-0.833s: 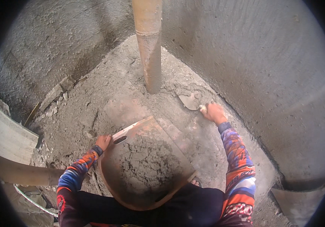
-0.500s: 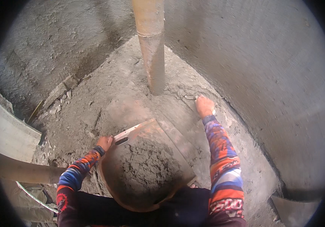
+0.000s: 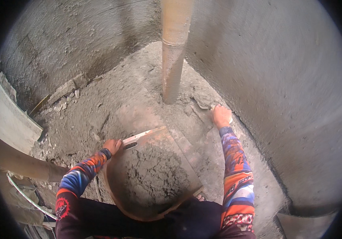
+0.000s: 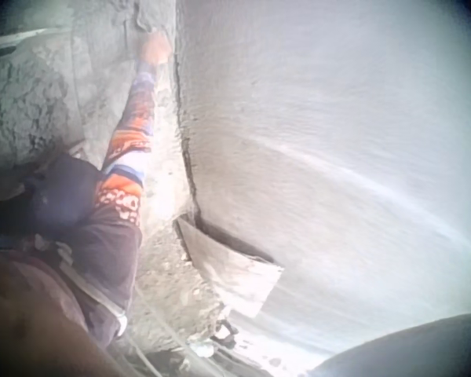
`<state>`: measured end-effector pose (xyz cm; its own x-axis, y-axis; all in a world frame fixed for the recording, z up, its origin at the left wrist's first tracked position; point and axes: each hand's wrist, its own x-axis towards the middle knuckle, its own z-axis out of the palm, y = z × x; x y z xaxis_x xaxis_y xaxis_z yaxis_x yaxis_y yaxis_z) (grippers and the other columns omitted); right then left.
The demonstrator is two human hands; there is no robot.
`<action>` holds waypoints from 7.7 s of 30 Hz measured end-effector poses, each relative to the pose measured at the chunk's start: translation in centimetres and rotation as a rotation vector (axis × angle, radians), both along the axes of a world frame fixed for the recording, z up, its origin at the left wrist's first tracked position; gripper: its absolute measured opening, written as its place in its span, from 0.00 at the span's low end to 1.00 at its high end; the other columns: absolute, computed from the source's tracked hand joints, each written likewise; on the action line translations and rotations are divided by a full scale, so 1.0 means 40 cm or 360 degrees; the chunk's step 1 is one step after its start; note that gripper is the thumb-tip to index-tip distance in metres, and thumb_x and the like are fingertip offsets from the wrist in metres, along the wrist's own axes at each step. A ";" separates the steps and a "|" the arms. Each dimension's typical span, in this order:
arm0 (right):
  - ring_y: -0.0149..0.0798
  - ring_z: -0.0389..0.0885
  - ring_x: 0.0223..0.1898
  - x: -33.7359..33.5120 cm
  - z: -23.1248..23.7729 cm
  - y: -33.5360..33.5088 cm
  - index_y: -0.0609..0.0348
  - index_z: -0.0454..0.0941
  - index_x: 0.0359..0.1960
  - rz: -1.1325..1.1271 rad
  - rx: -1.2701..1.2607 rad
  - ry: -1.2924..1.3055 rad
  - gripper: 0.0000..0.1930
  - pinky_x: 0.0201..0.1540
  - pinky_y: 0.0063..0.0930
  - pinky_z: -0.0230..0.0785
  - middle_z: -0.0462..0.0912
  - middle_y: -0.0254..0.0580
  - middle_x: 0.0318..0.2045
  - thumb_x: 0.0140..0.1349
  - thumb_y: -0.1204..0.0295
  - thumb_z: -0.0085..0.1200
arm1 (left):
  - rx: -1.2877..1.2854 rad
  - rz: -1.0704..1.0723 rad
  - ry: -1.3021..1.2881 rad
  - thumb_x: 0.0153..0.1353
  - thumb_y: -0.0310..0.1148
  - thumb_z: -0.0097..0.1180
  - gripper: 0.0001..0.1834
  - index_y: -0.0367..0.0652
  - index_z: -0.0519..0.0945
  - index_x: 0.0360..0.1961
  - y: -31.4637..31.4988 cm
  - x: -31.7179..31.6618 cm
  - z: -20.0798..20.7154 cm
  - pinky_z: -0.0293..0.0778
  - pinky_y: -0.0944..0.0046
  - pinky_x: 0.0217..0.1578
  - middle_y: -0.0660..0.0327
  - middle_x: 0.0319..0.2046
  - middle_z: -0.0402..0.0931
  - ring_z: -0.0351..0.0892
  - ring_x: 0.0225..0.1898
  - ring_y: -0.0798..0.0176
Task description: The person scoops wet cement from a basin using a trowel and applies it to the floor surface, smoothing it out around a vertical pipe. The person repeatedly transfers cement from the basin to the floor and spreads it evenly.
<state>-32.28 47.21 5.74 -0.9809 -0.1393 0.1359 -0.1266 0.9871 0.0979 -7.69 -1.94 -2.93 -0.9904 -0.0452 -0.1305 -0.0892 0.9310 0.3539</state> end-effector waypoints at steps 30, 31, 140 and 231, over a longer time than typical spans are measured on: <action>0.56 0.79 0.41 0.338 0.054 0.080 0.53 0.76 0.45 0.0297 -0.0133 -0.0578 0.19 0.42 0.46 0.72 0.80 0.55 0.37 0.58 0.54 0.54 | 0.0287 0.0069 0.0064 0.62 0.49 0.42 0.25 0.37 0.79 0.26 -0.023 -0.007 -0.049 0.70 0.45 0.33 0.40 0.22 0.74 0.75 0.27 0.35; 0.56 0.80 0.40 0.321 0.032 0.093 0.53 0.76 0.44 0.0266 -0.0121 -0.0587 0.19 0.42 0.47 0.72 0.80 0.55 0.35 0.59 0.54 0.52 | 0.0280 0.0085 0.0002 0.62 0.49 0.42 0.25 0.38 0.80 0.25 -0.032 -0.005 -0.048 0.70 0.45 0.33 0.40 0.21 0.73 0.75 0.26 0.36; 0.58 0.81 0.41 0.166 -0.331 -0.076 0.73 0.78 0.38 -0.0958 -0.2052 -0.0540 0.24 0.42 0.43 0.73 0.80 0.65 0.38 0.57 0.58 0.52 | 0.0357 -0.0040 0.0145 0.66 0.45 0.39 0.24 0.36 0.76 0.25 0.014 -0.011 -0.026 0.68 0.50 0.27 0.41 0.19 0.71 0.73 0.23 0.37; 0.48 0.81 0.30 0.614 0.072 0.074 0.65 0.75 0.33 -0.0013 -0.1280 -0.0915 0.14 0.36 0.38 0.72 0.80 0.49 0.26 0.54 0.64 0.55 | 0.0309 0.0031 0.0091 0.64 0.46 0.42 0.22 0.36 0.79 0.30 -0.049 0.023 -0.045 0.69 0.46 0.33 0.39 0.24 0.73 0.74 0.30 0.35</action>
<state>-7.71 50.16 8.61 -0.9279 -0.2073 -0.3100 0.0623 0.7335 -0.6769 -6.76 -3.88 -4.72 -0.9956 -0.0439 -0.0824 -0.0812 0.8431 0.5316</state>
